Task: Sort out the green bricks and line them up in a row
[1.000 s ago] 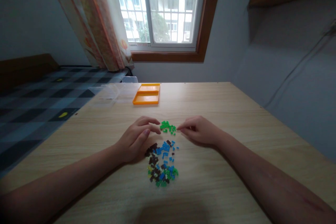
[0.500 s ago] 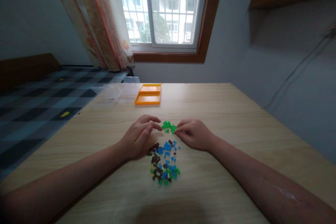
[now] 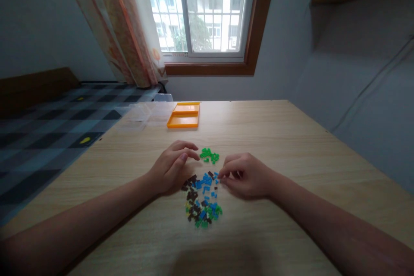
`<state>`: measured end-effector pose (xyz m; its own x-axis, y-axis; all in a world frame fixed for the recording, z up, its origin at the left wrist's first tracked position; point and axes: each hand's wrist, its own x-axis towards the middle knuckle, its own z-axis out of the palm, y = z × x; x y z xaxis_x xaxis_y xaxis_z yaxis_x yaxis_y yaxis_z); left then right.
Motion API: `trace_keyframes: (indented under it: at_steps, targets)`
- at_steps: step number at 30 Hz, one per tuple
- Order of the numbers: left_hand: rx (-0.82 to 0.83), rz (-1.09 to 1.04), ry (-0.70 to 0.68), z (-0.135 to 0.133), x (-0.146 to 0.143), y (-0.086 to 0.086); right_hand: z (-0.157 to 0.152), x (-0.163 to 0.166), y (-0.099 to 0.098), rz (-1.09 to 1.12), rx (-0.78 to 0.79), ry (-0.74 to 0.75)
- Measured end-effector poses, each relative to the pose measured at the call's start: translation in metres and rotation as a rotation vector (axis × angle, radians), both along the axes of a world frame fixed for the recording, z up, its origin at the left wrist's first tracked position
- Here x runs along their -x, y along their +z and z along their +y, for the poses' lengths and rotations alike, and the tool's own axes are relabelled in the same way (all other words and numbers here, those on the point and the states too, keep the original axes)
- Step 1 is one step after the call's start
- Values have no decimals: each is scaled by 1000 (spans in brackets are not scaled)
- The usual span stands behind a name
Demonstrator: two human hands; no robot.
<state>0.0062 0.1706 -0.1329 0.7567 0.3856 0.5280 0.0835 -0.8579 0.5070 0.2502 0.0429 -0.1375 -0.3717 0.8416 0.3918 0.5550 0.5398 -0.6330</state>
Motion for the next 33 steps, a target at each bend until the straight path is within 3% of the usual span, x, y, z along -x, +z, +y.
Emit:
trace_keyframes:
  at_steps: [4,8,16,33]
  targets:
    - [4,-6,-14,-1,0,1,-16,7,11,-8,112,231]
    - [3,-11,-14,-1,-1,0,-20,10,13,-61,148,322]
    - [-17,22,-33,-1,0,2,-17,9,4,-107,99,351]
    - [-45,40,-42,1,2,-1,-18,-3,14,-236,224,214]
